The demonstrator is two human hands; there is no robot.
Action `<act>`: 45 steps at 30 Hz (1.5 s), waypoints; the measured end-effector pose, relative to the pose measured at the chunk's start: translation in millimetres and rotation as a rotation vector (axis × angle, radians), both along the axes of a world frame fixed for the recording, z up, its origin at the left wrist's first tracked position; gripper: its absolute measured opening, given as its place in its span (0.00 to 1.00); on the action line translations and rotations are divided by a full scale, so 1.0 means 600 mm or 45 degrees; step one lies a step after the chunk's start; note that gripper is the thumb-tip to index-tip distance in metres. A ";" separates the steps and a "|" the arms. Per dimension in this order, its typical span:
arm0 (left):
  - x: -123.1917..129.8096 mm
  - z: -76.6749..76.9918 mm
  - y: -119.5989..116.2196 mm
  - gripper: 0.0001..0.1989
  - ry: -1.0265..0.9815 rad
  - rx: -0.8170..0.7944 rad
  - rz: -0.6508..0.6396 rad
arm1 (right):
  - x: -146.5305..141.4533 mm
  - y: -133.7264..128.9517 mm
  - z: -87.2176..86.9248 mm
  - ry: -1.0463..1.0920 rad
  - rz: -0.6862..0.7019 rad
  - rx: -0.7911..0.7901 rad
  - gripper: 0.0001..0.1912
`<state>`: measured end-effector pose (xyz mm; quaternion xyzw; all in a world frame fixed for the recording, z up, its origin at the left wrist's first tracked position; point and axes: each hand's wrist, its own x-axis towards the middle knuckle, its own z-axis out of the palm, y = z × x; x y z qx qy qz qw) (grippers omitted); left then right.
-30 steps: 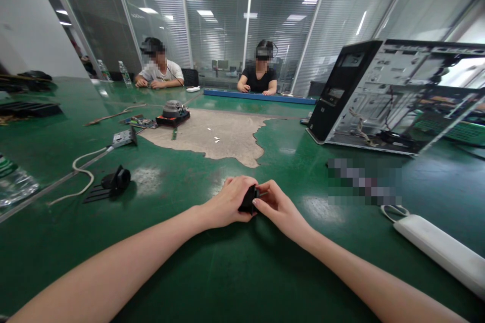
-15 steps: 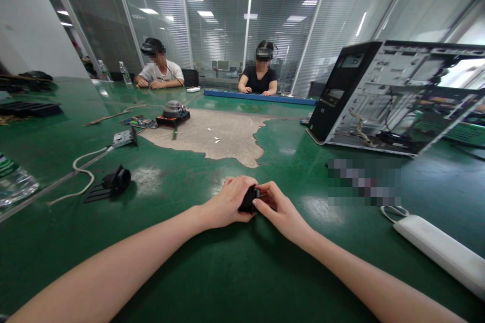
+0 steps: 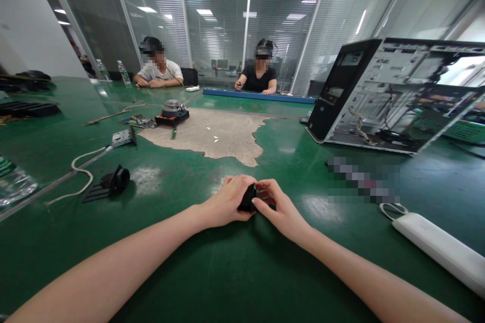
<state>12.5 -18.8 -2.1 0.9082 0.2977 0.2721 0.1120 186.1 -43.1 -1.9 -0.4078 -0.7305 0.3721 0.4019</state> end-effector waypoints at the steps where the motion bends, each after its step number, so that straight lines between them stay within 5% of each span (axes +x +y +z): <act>1: 0.000 0.000 0.000 0.30 0.004 -0.004 0.002 | 0.000 0.000 0.000 -0.009 0.031 -0.035 0.10; 10: 0.001 0.003 -0.001 0.29 0.004 -0.013 0.000 | 0.003 -0.005 0.006 -0.060 -0.049 0.316 0.03; 18: 0.000 0.002 -0.001 0.30 -0.001 -0.024 0.017 | 0.003 -0.001 0.000 -0.020 0.042 0.009 0.09; 25: 0.002 -0.001 0.000 0.30 -0.019 -0.006 0.011 | 0.005 -0.002 0.001 -0.038 -0.047 0.277 0.05; 34: 0.000 0.003 0.000 0.30 0.001 -0.030 0.007 | 0.004 -0.002 0.001 -0.026 0.080 0.012 0.09; 41: 0.001 0.000 0.001 0.31 -0.022 -0.031 0.010 | 0.006 -0.005 0.003 -0.041 -0.076 0.339 0.11; 45: 0.001 -0.001 0.001 0.31 -0.022 -0.023 0.029 | 0.013 0.001 0.003 0.009 -0.186 0.238 0.10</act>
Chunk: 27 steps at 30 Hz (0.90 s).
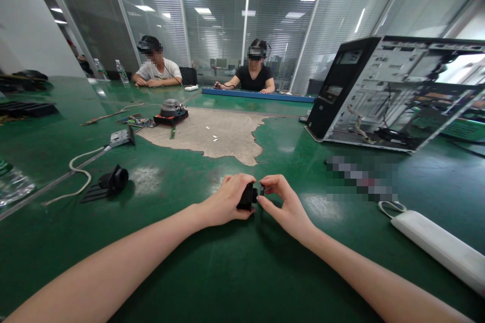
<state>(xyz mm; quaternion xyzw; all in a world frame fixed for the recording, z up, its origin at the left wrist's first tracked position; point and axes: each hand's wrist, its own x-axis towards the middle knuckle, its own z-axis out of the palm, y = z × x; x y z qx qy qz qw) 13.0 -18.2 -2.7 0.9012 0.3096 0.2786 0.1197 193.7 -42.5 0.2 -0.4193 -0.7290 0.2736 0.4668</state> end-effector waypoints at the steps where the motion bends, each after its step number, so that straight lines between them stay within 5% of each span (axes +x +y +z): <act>1: 0.000 0.000 0.000 0.31 0.006 0.000 0.000 | 0.001 0.002 0.000 0.027 -0.007 -0.064 0.11; 7: -0.001 0.001 -0.001 0.30 0.021 0.018 -0.001 | -0.001 0.008 -0.003 0.264 0.212 -0.513 0.13; 10: -0.001 -0.001 -0.001 0.30 0.019 0.022 -0.001 | -0.005 0.013 -0.003 0.304 0.262 -0.577 0.14; 20: 0.000 0.002 -0.003 0.28 0.042 0.097 -0.038 | -0.011 0.019 0.004 0.230 0.239 -0.567 0.13; 27: 0.001 0.003 -0.003 0.32 0.056 0.084 -0.025 | -0.017 -0.002 0.000 0.057 0.146 -0.202 0.11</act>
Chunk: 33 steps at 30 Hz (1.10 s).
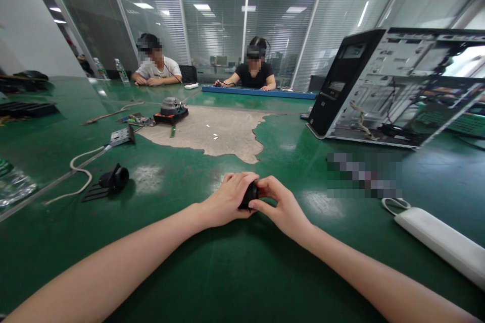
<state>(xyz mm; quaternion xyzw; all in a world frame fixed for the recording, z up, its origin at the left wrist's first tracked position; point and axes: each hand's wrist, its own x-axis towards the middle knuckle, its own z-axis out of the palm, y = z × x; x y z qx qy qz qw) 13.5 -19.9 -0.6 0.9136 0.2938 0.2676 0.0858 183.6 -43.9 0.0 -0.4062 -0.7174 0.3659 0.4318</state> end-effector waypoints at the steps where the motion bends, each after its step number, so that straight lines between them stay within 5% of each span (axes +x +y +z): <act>1: 0.000 0.000 0.000 0.32 0.001 -0.007 0.002 | 0.000 -0.001 -0.001 -0.004 0.005 0.014 0.11; 12: 0.001 0.000 0.000 0.28 0.021 -0.009 0.035 | -0.002 0.008 -0.004 0.224 0.042 -0.321 0.11; 22: 0.001 0.003 0.001 0.27 0.027 -0.012 0.023 | 0.002 -0.007 0.004 0.093 0.083 -0.110 0.08; 33: 0.002 0.008 0.000 0.29 0.065 -0.027 0.041 | -0.002 0.004 -0.008 0.063 0.067 -0.167 0.10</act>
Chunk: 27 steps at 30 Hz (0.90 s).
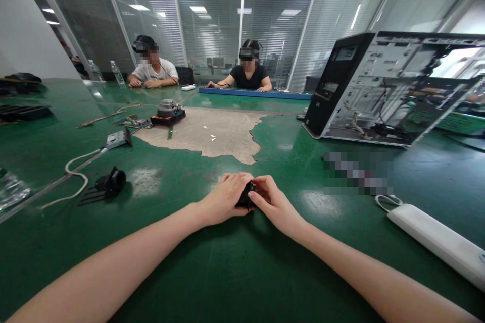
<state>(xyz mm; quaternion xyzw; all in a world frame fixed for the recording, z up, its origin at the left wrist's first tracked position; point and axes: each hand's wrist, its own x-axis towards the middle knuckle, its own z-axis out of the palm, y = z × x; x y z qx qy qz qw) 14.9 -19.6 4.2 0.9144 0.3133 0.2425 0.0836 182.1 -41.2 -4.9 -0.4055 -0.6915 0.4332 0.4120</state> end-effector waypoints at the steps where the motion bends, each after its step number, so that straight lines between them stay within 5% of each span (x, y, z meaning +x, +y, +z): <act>1: 0.000 0.000 0.000 0.29 -0.003 -0.004 0.001 | 0.001 -0.001 0.000 -0.033 0.004 0.018 0.09; 9: 0.000 -0.002 0.001 0.29 -0.022 -0.016 0.004 | 0.006 -0.011 0.006 -0.253 -0.021 0.305 0.07; 18: -0.001 -0.003 0.002 0.29 -0.021 -0.018 0.006 | 0.000 0.002 0.005 -0.046 -0.017 0.030 0.08; 27: 0.001 -0.001 0.002 0.29 -0.052 -0.042 0.003 | 0.007 -0.004 0.011 -0.118 0.036 0.213 0.08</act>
